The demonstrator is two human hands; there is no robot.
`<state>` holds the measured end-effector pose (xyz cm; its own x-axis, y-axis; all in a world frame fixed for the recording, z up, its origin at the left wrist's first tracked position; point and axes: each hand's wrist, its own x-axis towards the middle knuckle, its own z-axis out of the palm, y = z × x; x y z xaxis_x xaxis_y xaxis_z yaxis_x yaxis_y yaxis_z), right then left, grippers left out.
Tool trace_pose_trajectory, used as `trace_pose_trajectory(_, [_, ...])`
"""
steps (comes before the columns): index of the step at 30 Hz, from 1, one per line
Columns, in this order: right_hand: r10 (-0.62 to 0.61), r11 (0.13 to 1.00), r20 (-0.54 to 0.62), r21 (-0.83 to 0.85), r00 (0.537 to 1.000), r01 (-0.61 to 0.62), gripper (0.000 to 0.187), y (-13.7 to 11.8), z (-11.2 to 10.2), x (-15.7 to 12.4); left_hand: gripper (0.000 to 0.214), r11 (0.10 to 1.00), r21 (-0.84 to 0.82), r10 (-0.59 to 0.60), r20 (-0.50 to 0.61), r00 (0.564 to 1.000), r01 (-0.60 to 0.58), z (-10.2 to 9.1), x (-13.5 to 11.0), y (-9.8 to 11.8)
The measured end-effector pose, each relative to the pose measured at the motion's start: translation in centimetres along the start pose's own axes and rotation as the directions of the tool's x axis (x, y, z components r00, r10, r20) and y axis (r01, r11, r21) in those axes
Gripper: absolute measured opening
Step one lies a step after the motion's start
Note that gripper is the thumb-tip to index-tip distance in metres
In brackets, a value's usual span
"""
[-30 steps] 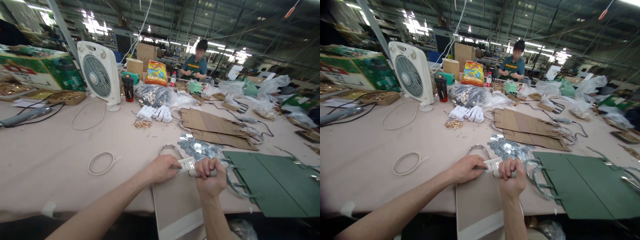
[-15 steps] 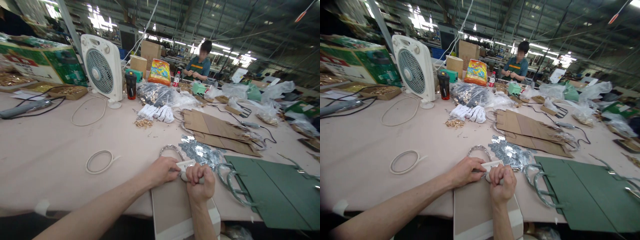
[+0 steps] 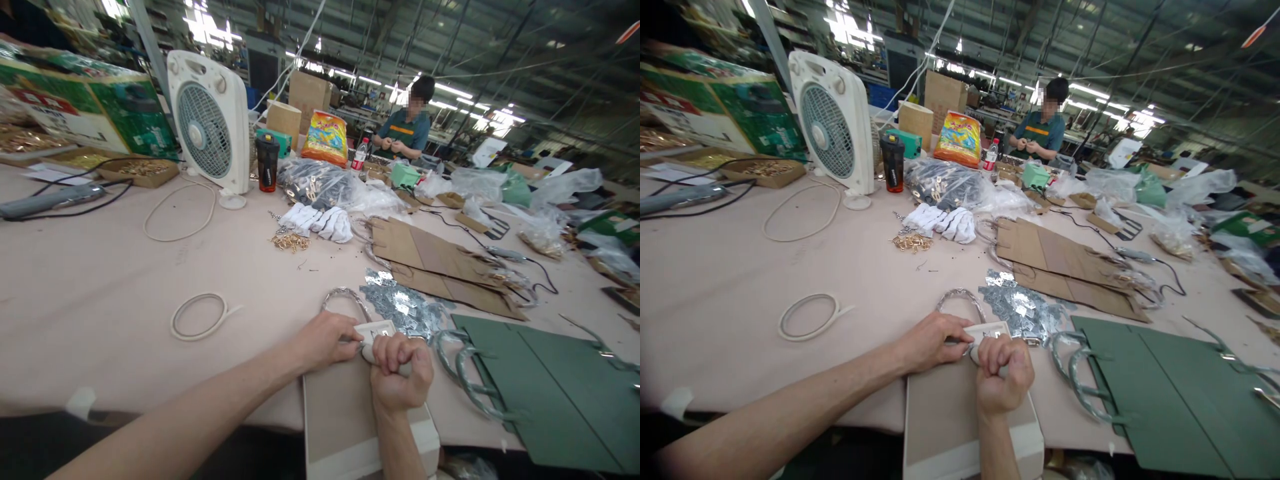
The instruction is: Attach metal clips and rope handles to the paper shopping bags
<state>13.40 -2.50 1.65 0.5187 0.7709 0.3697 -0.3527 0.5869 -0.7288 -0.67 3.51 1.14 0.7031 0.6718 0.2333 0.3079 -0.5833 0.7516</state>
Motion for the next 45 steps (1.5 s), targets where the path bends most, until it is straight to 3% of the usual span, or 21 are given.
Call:
trace_pose_trajectory(6, [0.036,0.997,0.027,-0.069,0.999,-0.034,0.035,0.5,0.6,0.8,0.025,1.0,-0.014,-0.017,-0.006,1.0,0.017,-0.1,-0.2,0.1])
trace_pose_trajectory(14, [0.086,0.936,0.107,-0.349,0.99,-0.043,0.043,1.1,1.6,1.3,0.032,0.999,0.02,0.041,0.06,0.997,-0.042,-0.8,-0.4,0.6])
trace_pose_trajectory(23, [0.147,0.984,-0.039,-0.097,0.988,-0.15,0.036,-0.7,1.0,3.8,0.059,0.996,0.08,0.045,0.004,0.999,-0.045,0.1,-1.1,-0.4])
trace_pose_trajectory(27, [0.286,0.944,0.068,-0.189,0.956,-0.27,0.039,0.5,1.9,4.3,0.051,0.992,0.122,0.01,0.015,1.0,-0.011,0.1,-1.2,-0.4])
trace_pose_trajectory(31, [0.333,0.895,0.127,-0.355,0.934,-0.27,0.041,1.6,2.2,4.5,0.043,0.99,0.144,-0.009,0.027,1.0,0.005,0.0,-1.2,-0.5])
trace_pose_trajectory(39, [0.256,0.906,0.137,-0.378,0.957,-0.188,0.04,1.0,1.6,3.0,0.043,0.991,0.137,0.003,0.02,1.0,-0.005,-0.1,-1.2,-0.6])
trace_pose_trajectory(45, [0.193,0.971,0.093,-0.161,0.977,-0.176,0.038,-0.2,1.0,2.9,0.055,0.982,0.189,-0.001,0.006,1.0,0.0,0.1,-1.3,-0.7])
